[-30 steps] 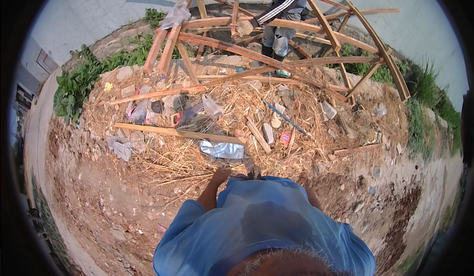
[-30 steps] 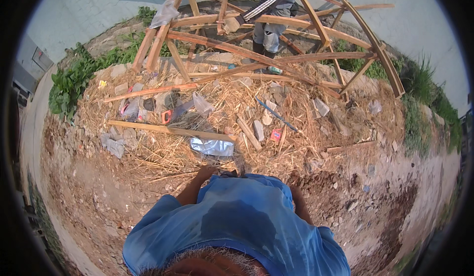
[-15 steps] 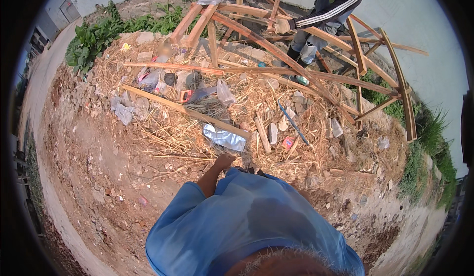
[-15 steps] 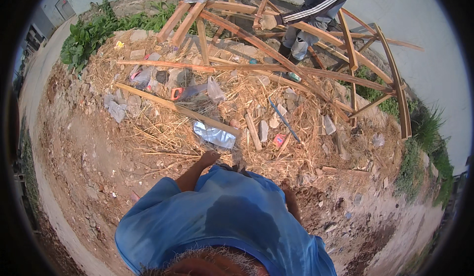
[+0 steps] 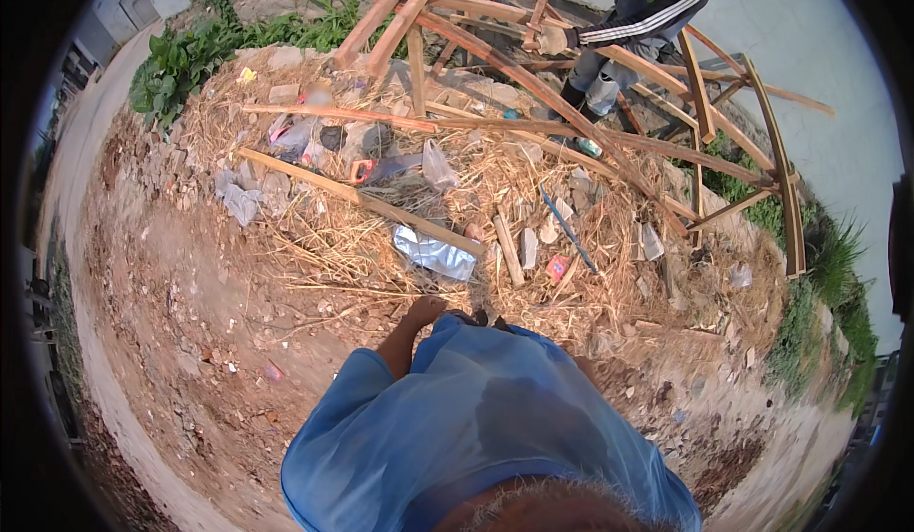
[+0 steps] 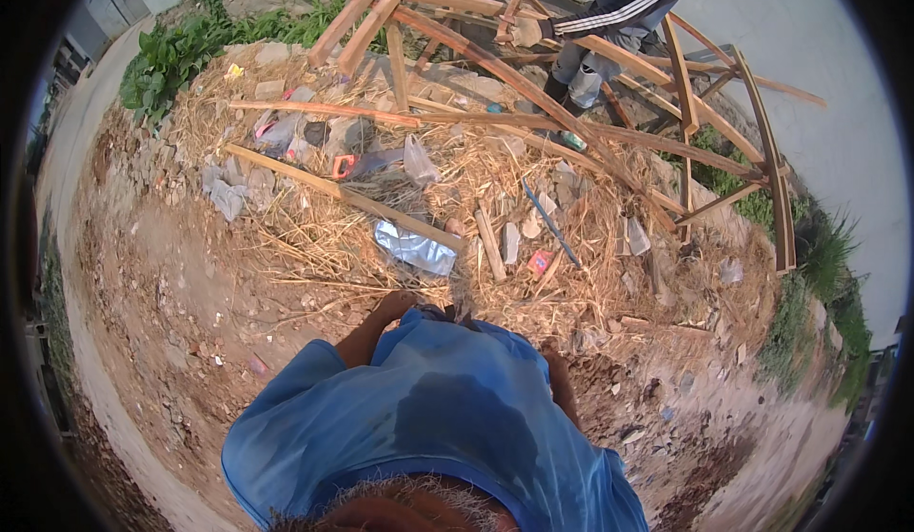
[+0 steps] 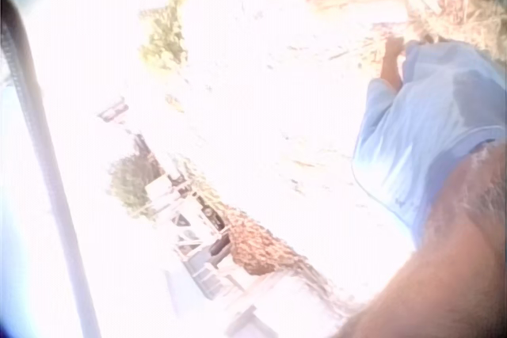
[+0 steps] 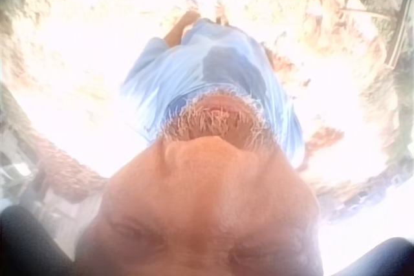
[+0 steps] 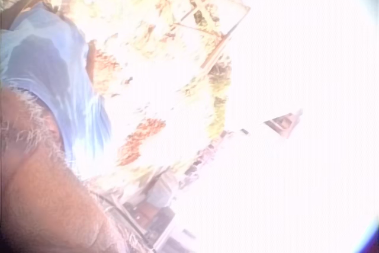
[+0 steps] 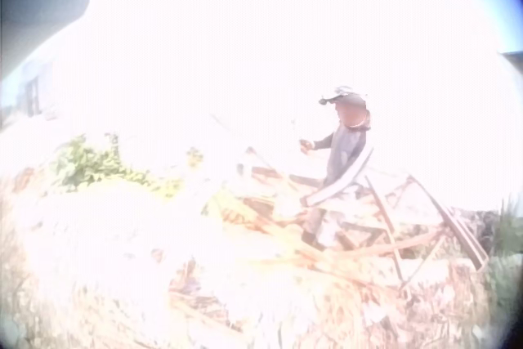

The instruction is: The person saws a piece of wood with a hacksaw, assists another person by holding a wooden beam while they hammer nails into a frame, and picks up stones from the ground.

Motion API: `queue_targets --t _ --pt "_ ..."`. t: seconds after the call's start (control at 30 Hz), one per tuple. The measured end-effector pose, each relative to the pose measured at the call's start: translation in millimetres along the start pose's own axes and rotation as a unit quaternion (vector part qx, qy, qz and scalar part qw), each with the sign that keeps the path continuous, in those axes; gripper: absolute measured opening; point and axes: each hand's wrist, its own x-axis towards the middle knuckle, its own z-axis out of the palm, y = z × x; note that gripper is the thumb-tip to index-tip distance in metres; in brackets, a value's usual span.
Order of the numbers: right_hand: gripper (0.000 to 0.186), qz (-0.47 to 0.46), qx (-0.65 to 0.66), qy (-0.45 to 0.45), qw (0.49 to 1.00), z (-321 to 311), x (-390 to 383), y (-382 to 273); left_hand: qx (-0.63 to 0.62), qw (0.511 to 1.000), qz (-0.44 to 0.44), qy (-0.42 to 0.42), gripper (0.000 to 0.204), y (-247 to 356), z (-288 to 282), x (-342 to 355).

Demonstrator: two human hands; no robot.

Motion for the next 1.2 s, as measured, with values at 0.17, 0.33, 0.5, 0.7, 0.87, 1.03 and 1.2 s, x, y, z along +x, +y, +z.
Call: queue_targets --t 0.17,0.33,0.5,0.7,0.87,1.03,1.2 --pt "0.022 -0.012 -0.004 0.009 1.0 8 -10 7 -0.002 0.999 -0.004 -0.04 0.051 -8 6 6" --pt "0.023 -0.027 -0.008 0.026 0.999 6 2 -1 -0.027 1.0 0.001 -0.014 0.046 -6 -9 18" --pt "0.024 0.006 0.0 0.03 1.0 4 -12 -1 -0.025 0.999 -0.005 -0.026 0.045 5 -13 9" --pt "0.025 0.012 0.003 0.023 1.0 6 -8 -5 -0.017 0.999 -0.037 -0.034 0.043 2 -20 0" --pt "0.026 -0.01 0.0 0.027 1.0 -6 28 -13 -0.13 0.991 -0.008 0.018 0.04 24 -24 25" --pt "0.027 -0.042 -0.013 0.062 0.997 -36 85 -3 -0.294 0.956 -0.014 0.02 0.035 111 -32 90" --pt "0.028 -0.047 0.101 0.12 0.986 -104 197 -39 -0.338 0.937 0.063 0.055 0.047 244 -90 175"
